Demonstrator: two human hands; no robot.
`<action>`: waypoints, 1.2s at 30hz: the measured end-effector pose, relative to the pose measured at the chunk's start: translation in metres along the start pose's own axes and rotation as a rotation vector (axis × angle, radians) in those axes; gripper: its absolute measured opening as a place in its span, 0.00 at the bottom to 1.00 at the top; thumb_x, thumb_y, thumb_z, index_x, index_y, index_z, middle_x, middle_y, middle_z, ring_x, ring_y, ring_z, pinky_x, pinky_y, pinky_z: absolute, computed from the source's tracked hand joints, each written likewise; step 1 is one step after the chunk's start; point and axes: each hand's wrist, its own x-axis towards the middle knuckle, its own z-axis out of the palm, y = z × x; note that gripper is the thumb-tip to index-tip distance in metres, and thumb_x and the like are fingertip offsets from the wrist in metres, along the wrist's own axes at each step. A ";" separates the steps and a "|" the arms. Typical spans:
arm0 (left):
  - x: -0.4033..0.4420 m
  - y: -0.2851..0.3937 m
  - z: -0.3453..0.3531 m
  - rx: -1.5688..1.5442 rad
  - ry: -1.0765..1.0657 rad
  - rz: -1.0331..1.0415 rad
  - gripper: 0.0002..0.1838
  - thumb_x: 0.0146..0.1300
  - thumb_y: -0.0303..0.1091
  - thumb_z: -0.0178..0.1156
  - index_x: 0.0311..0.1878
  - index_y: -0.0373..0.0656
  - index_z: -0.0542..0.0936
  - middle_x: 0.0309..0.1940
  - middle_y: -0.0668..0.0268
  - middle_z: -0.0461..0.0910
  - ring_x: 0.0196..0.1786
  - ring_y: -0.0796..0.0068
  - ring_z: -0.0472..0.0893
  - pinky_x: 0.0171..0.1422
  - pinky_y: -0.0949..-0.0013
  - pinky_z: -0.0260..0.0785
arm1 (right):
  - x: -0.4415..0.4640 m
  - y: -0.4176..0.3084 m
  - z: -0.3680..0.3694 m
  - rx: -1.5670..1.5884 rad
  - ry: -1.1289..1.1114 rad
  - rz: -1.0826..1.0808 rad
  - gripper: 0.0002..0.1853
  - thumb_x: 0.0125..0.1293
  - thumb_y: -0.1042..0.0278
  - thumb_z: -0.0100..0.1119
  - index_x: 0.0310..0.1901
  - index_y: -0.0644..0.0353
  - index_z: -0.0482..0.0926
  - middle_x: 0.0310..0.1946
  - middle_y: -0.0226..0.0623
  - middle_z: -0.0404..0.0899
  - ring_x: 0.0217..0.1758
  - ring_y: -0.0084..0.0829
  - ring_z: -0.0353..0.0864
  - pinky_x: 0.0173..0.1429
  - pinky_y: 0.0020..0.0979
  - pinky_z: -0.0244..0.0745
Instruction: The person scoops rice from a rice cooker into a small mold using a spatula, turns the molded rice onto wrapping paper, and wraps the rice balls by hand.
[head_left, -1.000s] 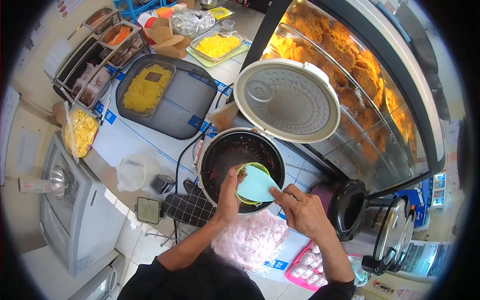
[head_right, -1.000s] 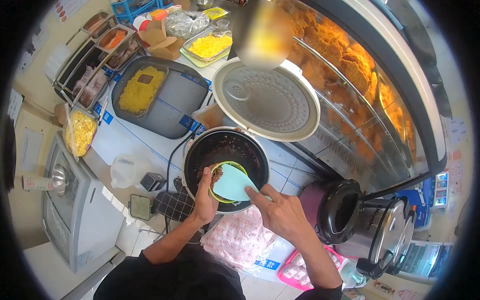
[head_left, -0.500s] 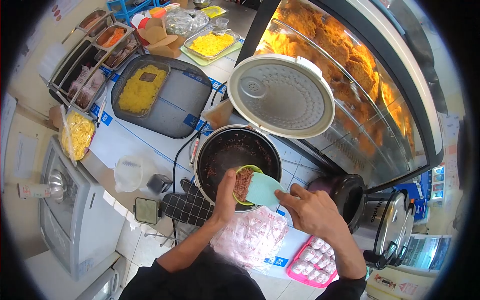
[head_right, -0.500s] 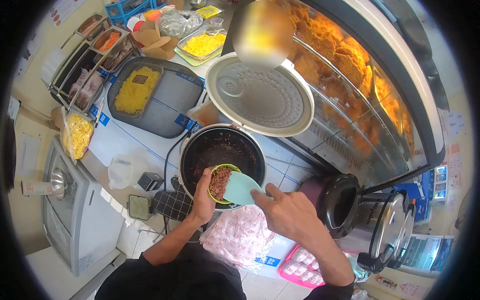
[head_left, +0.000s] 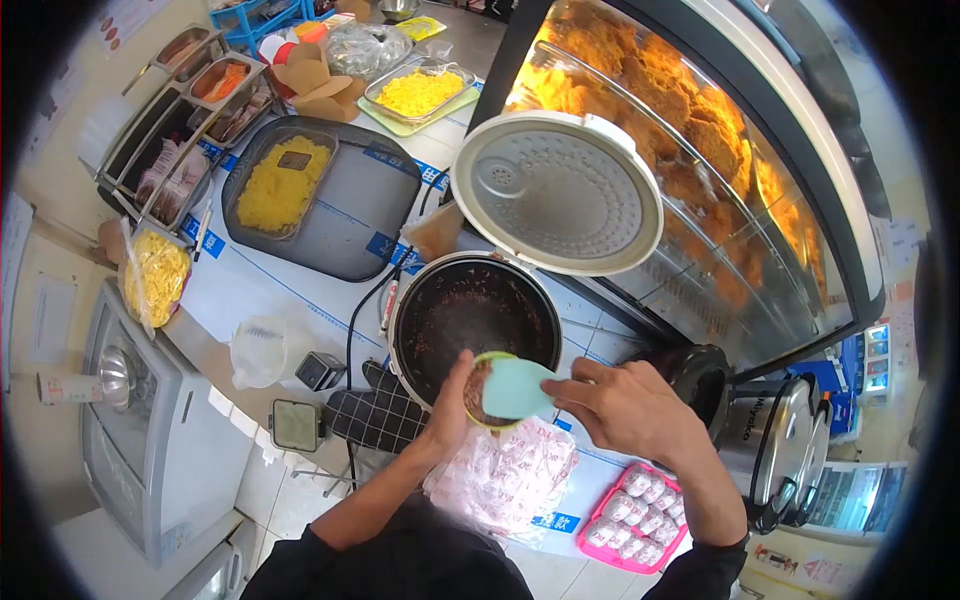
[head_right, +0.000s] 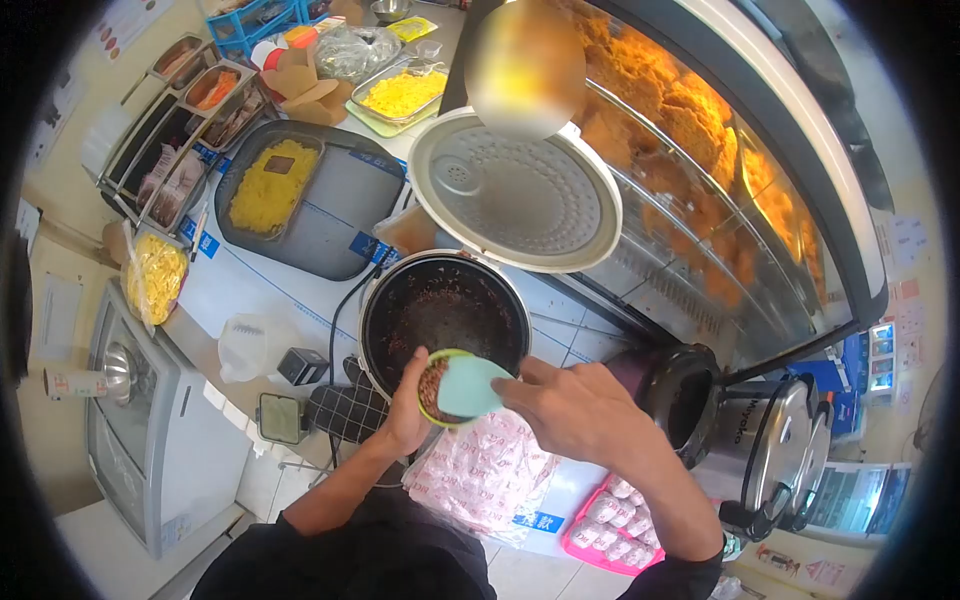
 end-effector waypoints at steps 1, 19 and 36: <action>-0.003 -0.004 -0.003 -0.007 -0.018 -0.029 0.34 0.83 0.62 0.41 0.65 0.40 0.79 0.58 0.61 0.85 0.62 0.68 0.84 0.70 0.60 0.73 | -0.002 0.002 -0.006 0.042 -0.022 -0.008 0.15 0.67 0.66 0.64 0.54 0.54 0.87 0.38 0.42 0.85 0.30 0.47 0.86 0.35 0.43 0.80; -0.071 -0.043 -0.029 0.240 -0.016 0.074 0.35 0.86 0.55 0.31 0.85 0.42 0.55 0.67 0.58 0.77 0.67 0.69 0.79 0.76 0.60 0.70 | 0.044 0.022 0.044 -0.363 -0.086 0.234 0.14 0.59 0.72 0.64 0.48 0.61 0.86 0.43 0.49 0.86 0.40 0.46 0.90 0.43 0.41 0.83; -0.064 -0.045 -0.042 0.381 -0.090 0.024 0.33 0.87 0.49 0.30 0.85 0.40 0.53 0.73 0.59 0.72 0.71 0.72 0.77 0.79 0.63 0.66 | 0.085 0.068 0.118 -0.206 0.052 -0.282 0.10 0.58 0.72 0.63 0.42 0.61 0.85 0.41 0.40 0.84 0.33 0.40 0.89 0.35 0.37 0.83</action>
